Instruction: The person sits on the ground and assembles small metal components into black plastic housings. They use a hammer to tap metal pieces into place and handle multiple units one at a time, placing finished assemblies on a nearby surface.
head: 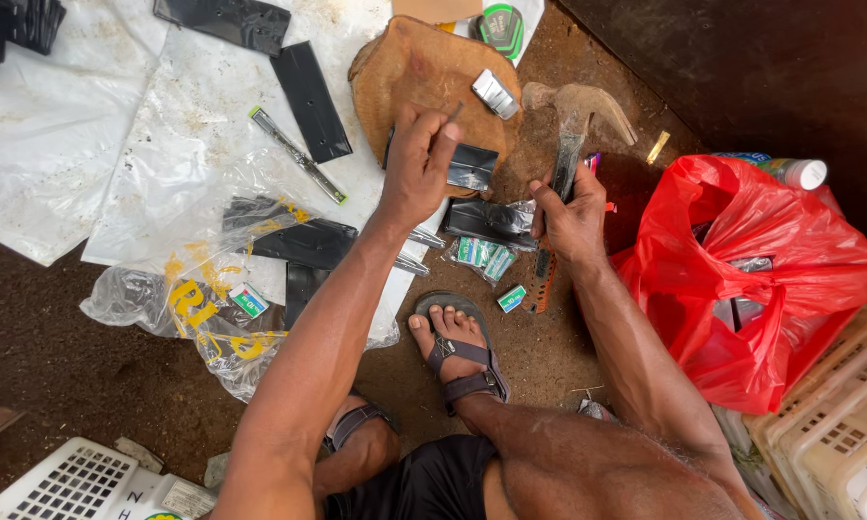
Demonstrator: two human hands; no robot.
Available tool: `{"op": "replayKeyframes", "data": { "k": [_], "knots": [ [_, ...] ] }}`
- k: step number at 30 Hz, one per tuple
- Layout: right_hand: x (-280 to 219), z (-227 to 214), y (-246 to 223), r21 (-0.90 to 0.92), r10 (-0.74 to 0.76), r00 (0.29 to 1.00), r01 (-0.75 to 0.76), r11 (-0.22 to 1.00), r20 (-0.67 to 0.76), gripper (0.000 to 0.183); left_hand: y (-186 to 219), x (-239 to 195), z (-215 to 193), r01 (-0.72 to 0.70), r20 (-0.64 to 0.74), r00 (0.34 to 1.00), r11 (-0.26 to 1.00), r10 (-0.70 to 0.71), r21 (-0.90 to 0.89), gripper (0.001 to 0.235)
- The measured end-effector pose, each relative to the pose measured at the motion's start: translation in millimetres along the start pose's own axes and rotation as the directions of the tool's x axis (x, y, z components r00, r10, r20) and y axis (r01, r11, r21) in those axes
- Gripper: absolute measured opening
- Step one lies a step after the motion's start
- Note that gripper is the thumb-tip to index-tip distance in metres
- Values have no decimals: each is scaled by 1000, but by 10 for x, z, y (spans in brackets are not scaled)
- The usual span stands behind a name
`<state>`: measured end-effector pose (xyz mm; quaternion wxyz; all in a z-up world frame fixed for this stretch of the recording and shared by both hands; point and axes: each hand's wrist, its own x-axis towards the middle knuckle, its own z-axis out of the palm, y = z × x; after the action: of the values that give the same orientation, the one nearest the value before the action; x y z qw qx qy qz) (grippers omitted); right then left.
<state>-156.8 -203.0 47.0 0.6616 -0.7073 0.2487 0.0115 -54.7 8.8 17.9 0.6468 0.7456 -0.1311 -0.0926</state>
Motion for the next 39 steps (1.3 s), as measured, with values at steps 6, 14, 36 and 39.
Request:
{"op": "replayKeyframes", "data": {
  "k": [6,14,36,39],
  "knots": [
    [-103,-98,9,18,1,1000,-1,1000,-16,12,-128,-72,157,-38,-59,998,990,30,-137,17],
    [-186,-135,20,-9,32,999,-32,999,-28,10,-235,-131,207,-49,-49,998,999,50,10,14],
    [-201,-153,71,-52,32,999,-31,998,13,13,-392,-152,300,-93,-62,993,995,96,43,15],
    [-197,-154,66,-19,34,999,-33,999,20,14,-302,-150,274,-88,-37,995,990,93,110,14]
  ]
}}
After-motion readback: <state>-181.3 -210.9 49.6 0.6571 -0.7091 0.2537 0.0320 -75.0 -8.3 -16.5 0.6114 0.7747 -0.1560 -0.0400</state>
